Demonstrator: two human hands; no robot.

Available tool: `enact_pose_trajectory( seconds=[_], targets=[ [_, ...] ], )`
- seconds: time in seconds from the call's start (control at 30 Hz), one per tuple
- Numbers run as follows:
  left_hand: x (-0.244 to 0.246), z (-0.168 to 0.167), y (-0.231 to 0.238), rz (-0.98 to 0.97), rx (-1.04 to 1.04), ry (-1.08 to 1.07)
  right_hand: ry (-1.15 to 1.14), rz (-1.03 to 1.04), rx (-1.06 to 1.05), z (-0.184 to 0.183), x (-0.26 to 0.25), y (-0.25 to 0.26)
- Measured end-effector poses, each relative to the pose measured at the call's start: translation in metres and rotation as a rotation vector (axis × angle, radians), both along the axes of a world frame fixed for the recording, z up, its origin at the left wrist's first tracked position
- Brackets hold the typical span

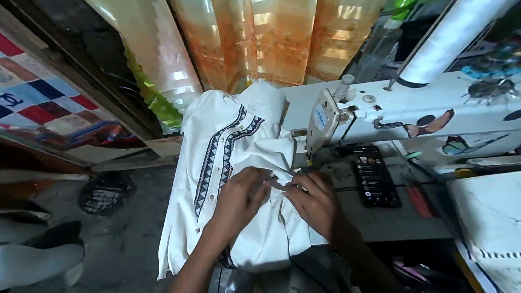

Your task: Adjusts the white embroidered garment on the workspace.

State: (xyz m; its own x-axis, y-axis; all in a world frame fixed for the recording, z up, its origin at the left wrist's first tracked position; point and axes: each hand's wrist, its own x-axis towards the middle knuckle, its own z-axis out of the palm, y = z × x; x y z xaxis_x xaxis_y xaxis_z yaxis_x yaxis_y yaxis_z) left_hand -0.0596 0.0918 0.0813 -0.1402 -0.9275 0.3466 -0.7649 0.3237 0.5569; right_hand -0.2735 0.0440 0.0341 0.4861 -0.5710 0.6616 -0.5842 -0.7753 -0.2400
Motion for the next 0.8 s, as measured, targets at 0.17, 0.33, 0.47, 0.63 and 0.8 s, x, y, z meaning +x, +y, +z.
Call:
enact_pose_trajectory(
  seconds=[0.17, 0.33, 0.47, 0.63, 0.8],
  targets=[
    [-0.006, -0.013, 0.016, 0.041, -0.076, -0.212, -0.059, 0.010, 0.031, -0.002, 0.006, 0.003],
    [-0.004, -0.022, 0.011, 0.072, -0.228, -0.253, -0.069, 0.048, -0.012, 0.005, 0.007, 0.007],
    [-0.005, -0.024, 0.008, 0.096, -0.312, -0.197, -0.112, 0.052, -0.030, 0.009, 0.005, 0.010],
    [-0.017, -0.034, 0.010, 0.180, -0.399, -0.060, -0.136, 0.046, -0.004, 0.007, 0.006, 0.020],
    [-0.025, -0.041, 0.019, 0.211, -0.375, 0.006, -0.152, -0.016, 0.036, -0.006, 0.010, 0.032]
  ],
)
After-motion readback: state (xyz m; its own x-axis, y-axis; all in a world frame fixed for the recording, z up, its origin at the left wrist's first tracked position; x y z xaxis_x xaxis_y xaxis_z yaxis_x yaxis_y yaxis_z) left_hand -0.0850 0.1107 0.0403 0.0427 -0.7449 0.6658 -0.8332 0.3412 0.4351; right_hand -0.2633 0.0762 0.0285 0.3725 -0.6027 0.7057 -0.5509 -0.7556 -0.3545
